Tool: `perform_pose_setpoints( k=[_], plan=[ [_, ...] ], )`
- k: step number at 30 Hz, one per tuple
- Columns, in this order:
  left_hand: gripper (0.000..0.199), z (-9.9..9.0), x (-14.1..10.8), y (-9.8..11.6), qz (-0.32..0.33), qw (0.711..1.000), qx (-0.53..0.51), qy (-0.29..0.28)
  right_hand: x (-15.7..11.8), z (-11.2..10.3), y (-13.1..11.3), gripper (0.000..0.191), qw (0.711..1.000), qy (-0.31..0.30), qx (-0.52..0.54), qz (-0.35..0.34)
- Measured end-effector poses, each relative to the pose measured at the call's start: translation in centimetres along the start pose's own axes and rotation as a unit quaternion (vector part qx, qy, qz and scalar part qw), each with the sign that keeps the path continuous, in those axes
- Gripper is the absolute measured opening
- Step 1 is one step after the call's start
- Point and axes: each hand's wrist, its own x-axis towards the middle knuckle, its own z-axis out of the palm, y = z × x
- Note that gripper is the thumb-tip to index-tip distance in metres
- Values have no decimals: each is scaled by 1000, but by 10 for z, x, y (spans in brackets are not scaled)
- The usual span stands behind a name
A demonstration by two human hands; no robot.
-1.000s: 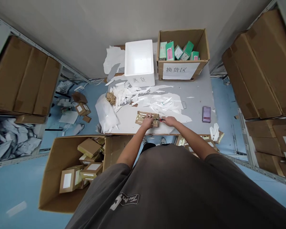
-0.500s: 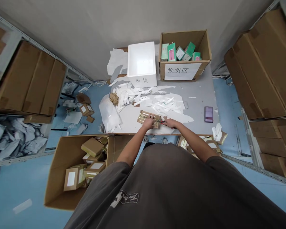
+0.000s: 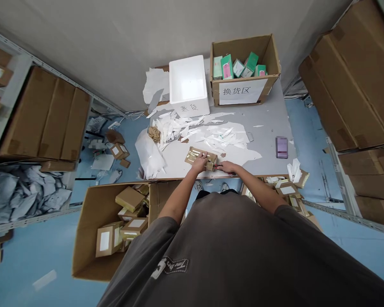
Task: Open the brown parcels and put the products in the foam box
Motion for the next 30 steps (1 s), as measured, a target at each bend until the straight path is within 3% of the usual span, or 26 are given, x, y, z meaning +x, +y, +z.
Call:
perform_pose_setpoints(
  k=[4, 6, 9, 12, 16, 22, 27, 30],
  plan=[
    [92, 5, -6, 1, -16, 998, -52, 29, -18, 33, -4, 31, 998, 45, 33, 25],
    [90, 4, -9, 1, -13, 997, -68, 38, -32, 39, 5, 34, 993, 81, 65, 52],
    [68, -2, -11, -4, -27, 997, -47, 54, -50, 38, 21, 40, 982, 118, 116, 89],
    [79, -9, -6, -13, -62, 997, 0, 47, -59, 33, 29, 46, 975, 146, 132, 108],
    [102, -11, 4, -22, -84, 996, 8, 20, -56, 31, 18, 52, 976, 152, 104, 113],
    [79, -2, 5, -15, -102, 993, 13, 59, -46, 31, -7, 45, 983, 156, 8, 93],
    [89, -4, 15, -15, -64, 997, -9, 49, -46, 28, -12, 42, 983, 149, -39, 102],
    [86, -3, 22, -15, -58, 997, -14, 40, -50, 31, -10, 40, 982, 145, -46, 108]
  ],
)
